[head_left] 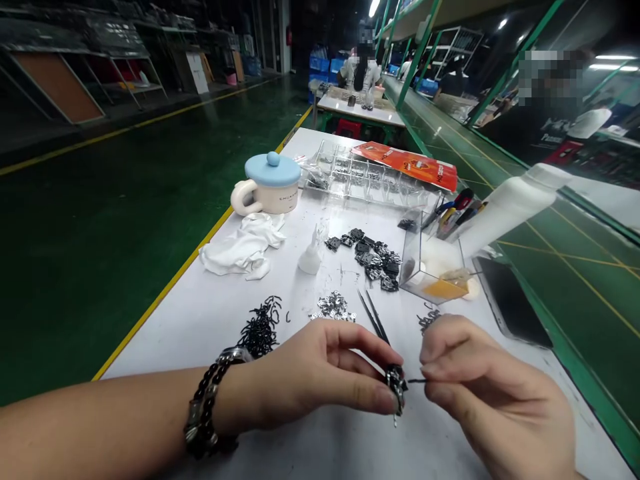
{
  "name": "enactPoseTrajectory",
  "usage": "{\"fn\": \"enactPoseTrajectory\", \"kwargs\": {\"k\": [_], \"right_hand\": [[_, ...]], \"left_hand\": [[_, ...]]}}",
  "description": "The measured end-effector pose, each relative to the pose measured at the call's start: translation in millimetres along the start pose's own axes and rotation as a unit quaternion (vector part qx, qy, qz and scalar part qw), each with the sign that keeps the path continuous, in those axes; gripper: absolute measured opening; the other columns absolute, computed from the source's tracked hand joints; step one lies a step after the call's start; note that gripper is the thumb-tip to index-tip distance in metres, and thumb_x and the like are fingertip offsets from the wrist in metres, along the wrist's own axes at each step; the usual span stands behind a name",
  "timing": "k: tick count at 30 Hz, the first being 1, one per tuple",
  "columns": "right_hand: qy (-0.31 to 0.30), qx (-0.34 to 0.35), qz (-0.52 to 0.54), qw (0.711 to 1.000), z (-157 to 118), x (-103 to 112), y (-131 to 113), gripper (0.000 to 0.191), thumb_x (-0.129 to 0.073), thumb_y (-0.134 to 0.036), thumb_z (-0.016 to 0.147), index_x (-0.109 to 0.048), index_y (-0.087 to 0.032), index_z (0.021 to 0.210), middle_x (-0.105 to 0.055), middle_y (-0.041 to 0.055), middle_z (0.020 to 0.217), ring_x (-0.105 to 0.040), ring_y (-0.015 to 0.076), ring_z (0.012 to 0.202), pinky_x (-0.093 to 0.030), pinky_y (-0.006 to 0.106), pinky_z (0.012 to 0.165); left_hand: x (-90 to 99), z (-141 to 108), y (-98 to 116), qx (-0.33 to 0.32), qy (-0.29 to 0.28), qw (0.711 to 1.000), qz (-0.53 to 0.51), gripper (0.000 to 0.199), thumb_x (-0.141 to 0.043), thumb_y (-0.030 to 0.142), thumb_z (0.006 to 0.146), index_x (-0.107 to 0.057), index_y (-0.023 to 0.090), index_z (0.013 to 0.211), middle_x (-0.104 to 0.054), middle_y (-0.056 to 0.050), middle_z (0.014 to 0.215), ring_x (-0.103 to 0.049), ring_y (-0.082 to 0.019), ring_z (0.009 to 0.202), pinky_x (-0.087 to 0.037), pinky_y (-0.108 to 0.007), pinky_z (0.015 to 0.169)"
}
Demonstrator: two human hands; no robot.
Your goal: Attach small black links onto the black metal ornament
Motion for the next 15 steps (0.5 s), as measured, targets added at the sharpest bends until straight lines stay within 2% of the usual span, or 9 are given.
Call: {"fn": "enactPoseTrajectory", "kwargs": {"k": [5,10,15], "right_hand": [[-0.009,0.012,-0.015,1.000,-2.6,-5.1,0.9,0.010,-0.065,-0.013,0.074,-0.063,-0.023,0.074,-0.058,0.0020,0.071,-0.058,0.0123,0.065,-0.050,0.022,0.054],[0.025,0.009,-0.010,1.000,-4.4,-5.9,3.3,0.010,-0.062,-0.013,0.076,-0.061,-0.022,0.075,-0.055,0.0015,0.071,-0.056,0.0111,0.064,-0.049,0.021,0.054],[0.012,0.011,-0.011,1.000,-4.1,-7.6,3.2,0.010,-0.063,-0.013,0.076,-0.061,-0.022,0.074,-0.055,0.0016,0.070,-0.056,0.0117,0.064,-0.048,0.022,0.054]], "left_hand": [[-2.0,0.9,-0.1,0.000,-0.011,1.000,-0.012,0.028,-0.074,0.010,0.069,-0.064,0.014,0.094,-0.069,0.001,0.075,-0.064,-0.006,0.071,-0.047,-0.018,0.072],[-3.2,0.0,-0.9,0.000,-0.014,1.000,-0.008,0.028,-0.075,0.011,0.069,-0.064,0.014,0.095,-0.070,-0.001,0.079,-0.065,-0.008,0.076,-0.047,-0.019,0.074],[-3.0,0.4,-0.4,-0.007,-0.013,1.000,-0.020,0.027,-0.074,0.010,0.069,-0.064,0.014,0.094,-0.070,-0.001,0.077,-0.065,-0.008,0.074,-0.048,-0.019,0.072]]}}
Point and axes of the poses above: each hand's wrist, its own z-axis towards the middle knuckle, its own x-axis out of the back of the hand, y = z × x, the point moved 5 cm from there along z, towards the middle knuckle
